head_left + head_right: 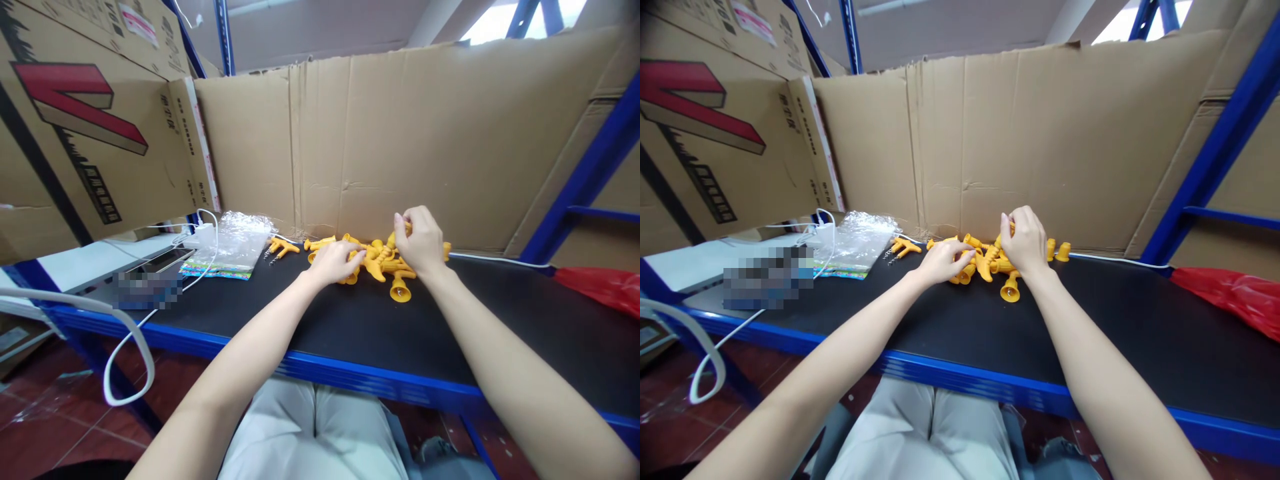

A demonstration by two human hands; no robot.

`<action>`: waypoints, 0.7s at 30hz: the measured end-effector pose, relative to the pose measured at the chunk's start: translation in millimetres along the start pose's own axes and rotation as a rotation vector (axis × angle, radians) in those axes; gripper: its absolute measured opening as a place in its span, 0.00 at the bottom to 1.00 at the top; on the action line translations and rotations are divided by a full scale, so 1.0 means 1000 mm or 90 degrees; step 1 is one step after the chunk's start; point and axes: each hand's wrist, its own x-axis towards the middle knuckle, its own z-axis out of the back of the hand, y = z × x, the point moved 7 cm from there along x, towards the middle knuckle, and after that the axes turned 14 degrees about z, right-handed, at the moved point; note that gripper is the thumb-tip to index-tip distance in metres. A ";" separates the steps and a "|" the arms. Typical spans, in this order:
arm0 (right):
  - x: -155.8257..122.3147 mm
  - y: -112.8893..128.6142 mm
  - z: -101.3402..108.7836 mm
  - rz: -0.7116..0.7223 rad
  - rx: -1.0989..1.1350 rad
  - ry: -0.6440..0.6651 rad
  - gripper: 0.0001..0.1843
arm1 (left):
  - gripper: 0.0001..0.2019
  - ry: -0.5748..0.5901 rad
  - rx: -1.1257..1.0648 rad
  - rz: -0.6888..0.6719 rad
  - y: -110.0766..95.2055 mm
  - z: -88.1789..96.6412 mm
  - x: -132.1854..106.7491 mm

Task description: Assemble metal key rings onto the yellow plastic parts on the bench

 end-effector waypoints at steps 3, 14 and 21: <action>0.002 0.014 0.006 0.019 0.020 -0.032 0.17 | 0.24 0.025 0.016 -0.026 -0.016 -0.001 -0.009; 0.001 0.022 -0.003 0.002 0.158 -0.029 0.15 | 0.16 -0.101 0.118 0.163 0.024 0.019 0.004; -0.014 0.035 -0.048 0.166 0.225 0.268 0.17 | 0.16 -0.084 0.185 0.169 0.050 0.022 0.011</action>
